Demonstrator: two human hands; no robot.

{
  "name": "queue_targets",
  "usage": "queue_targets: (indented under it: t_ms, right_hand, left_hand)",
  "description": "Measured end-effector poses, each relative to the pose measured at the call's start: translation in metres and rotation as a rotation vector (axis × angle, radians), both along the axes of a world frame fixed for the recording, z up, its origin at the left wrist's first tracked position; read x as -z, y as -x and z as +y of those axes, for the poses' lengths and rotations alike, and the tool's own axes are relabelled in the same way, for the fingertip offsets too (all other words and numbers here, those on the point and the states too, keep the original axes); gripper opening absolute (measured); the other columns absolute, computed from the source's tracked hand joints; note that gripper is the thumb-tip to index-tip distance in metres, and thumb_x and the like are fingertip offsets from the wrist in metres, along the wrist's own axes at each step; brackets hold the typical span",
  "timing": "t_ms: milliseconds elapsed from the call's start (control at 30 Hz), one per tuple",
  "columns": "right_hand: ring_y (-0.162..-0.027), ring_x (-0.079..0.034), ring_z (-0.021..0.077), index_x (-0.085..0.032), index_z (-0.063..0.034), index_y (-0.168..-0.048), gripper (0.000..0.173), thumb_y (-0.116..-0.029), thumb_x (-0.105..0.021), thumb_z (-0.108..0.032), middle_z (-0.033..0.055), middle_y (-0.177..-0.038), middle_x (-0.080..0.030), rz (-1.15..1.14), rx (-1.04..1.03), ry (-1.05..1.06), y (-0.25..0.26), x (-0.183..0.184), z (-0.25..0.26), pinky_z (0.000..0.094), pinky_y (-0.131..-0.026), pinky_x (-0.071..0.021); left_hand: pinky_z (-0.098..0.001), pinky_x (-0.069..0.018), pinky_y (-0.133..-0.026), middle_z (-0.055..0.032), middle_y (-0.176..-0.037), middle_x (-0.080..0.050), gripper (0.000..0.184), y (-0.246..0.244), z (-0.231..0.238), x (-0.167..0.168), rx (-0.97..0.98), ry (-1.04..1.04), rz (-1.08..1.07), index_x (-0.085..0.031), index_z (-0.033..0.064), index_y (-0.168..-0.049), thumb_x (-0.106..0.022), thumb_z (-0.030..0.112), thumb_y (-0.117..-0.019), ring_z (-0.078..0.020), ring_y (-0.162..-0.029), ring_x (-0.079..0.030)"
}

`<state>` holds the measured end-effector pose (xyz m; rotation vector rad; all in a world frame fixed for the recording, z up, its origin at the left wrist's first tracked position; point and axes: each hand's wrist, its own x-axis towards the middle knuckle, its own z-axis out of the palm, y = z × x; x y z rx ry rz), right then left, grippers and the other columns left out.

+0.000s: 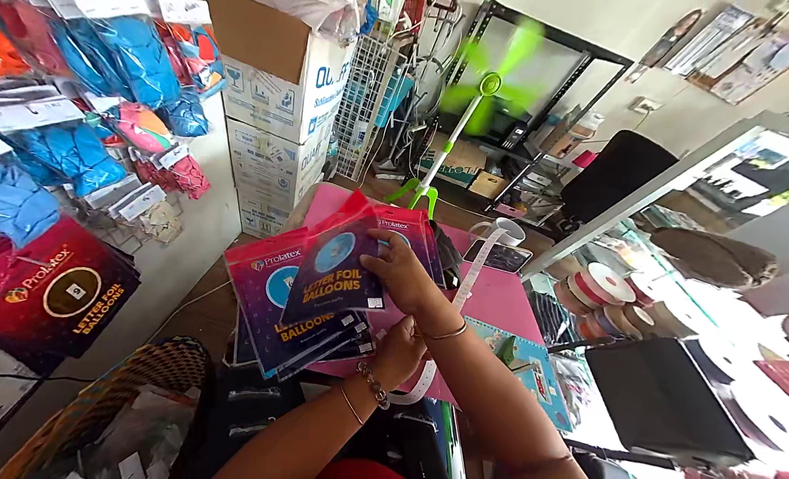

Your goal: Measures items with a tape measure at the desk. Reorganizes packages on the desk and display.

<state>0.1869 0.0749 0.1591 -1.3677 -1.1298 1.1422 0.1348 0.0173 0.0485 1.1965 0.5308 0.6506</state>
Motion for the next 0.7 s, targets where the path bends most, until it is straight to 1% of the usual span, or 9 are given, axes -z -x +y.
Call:
queue_targets:
  t_ms: [100,167,300,367,467,533,567,633,700]
  right_hand:
    - [-0.094,-0.072,0.0205,-0.039,-0.0053,-0.147,0.055,-0.0971,-0.058,0.005,0.0153,-0.114,-0.07,0.131,-0.2,-0.099,0.011,0.005,-0.005,0.0382,-0.086,-0.0608]
    - [-0.095,-0.072,0.0188,-0.04,-0.0046,-0.146,0.054,-0.0963,-0.06,0.005,0.0149,-0.114,-0.07,0.096,-0.268,-0.093,0.016,0.015,-0.001,0.037,-0.087,-0.0603]
    - [-0.117,-0.066,0.0252,-0.042,0.0016,-0.147,0.058,-0.0951,-0.067,-0.003,0.0228,-0.135,-0.061,-0.341,-0.263,0.033,0.02,0.038,0.014,0.0402,-0.099,-0.055]
    - [-0.124,-0.061,0.03,-0.044,0.0013,-0.148,0.06,-0.0957,-0.07,-0.012,0.0239,-0.142,-0.056,-0.582,-0.257,0.065,0.02,0.04,0.014,0.0439,-0.105,-0.0501]
    - [-0.12,-0.063,0.0346,-0.053,0.0006,-0.142,0.051,-0.0996,-0.066,-0.024,0.0238,-0.141,-0.056,-0.814,-0.17,0.046,0.009,0.027,0.007,0.0502,-0.103,-0.0505]
    - [-0.12,-0.062,0.0381,-0.059,-0.0008,-0.137,0.042,-0.1012,-0.063,-0.023,0.0225,-0.138,-0.059,-0.919,-0.06,0.045,-0.017,0.022,0.004,0.0566,-0.102,-0.0504]
    - [-0.123,-0.061,0.04,-0.062,-0.0018,-0.134,0.039,-0.1004,-0.064,-0.021,0.022,-0.137,-0.06,-0.974,-0.006,0.06,-0.034,0.022,0.002,0.0595,-0.102,-0.0495]
    - [-0.128,-0.055,0.0428,-0.064,-0.0038,-0.132,0.037,-0.0969,-0.068,-0.016,0.0211,-0.137,-0.06,-1.071,0.034,0.141,-0.068,0.023,-0.006,0.0622,-0.105,-0.0458]
    - [-0.133,-0.05,0.0432,-0.063,-0.0069,-0.136,0.045,-0.0923,-0.071,-0.014,0.0188,-0.141,-0.058,-1.162,-0.025,0.221,-0.092,0.03,-0.016,0.0638,-0.108,-0.0407]
  left_hand:
    - [-0.0267,-0.0547,-0.087,-0.0056,-0.098,-0.069,0.021,0.004,-0.002,0.0,-0.068,-0.108,0.021,-0.061,-0.0029,-0.117,-0.056,0.007,-0.0988,-0.0061,-0.092,-0.066]
    - [-0.0278,-0.0536,-0.094,-0.0088,-0.106,-0.069,0.028,0.007,-0.004,0.003,-0.097,-0.169,-0.001,-0.06,-0.0052,-0.121,-0.059,0.006,-0.0958,-0.0077,-0.101,-0.066]
    - [-0.0243,-0.0494,-0.098,-0.0132,-0.116,-0.065,0.038,0.016,-0.01,0.013,-0.077,-0.156,-0.049,-0.054,-0.0114,-0.128,-0.061,0.0,-0.0927,-0.0074,-0.109,-0.061]
    - [-0.0247,-0.0496,-0.098,-0.014,-0.118,-0.064,0.041,0.016,-0.01,0.018,-0.048,-0.099,-0.052,-0.052,-0.0115,-0.132,-0.061,0.0,-0.0938,-0.0079,-0.109,-0.06]
    - [-0.0283,-0.0513,-0.097,-0.0154,-0.116,-0.067,0.036,0.007,-0.006,0.018,-0.064,-0.097,-0.015,-0.055,-0.0118,-0.131,-0.058,0.001,-0.097,-0.0112,-0.107,-0.063]
    - [-0.0274,-0.0562,-0.084,-0.0108,-0.105,-0.068,0.029,0.003,-0.004,0.002,-0.058,-0.033,0.05,-0.055,-0.0091,-0.125,-0.057,0.0,-0.0976,-0.0091,-0.092,-0.067]
    - [-0.0278,-0.0581,-0.079,-0.0101,-0.104,-0.067,0.029,0.001,-0.002,-0.003,-0.031,0.033,0.061,-0.051,-0.0075,-0.127,-0.056,0.0,-0.0996,-0.0101,-0.086,-0.068]
    - [-0.0315,-0.0598,-0.08,-0.014,-0.117,-0.066,0.036,-0.001,0.0,-0.007,0.016,0.131,0.054,-0.046,-0.0055,-0.139,-0.052,0.003,-0.1037,-0.0159,-0.092,-0.07]
    - [-0.0328,-0.0599,-0.082,-0.0158,-0.124,-0.064,0.039,-0.002,0.001,-0.008,0.024,0.159,0.049,-0.045,-0.0046,-0.142,-0.05,0.003,-0.1044,-0.0181,-0.098,-0.07]
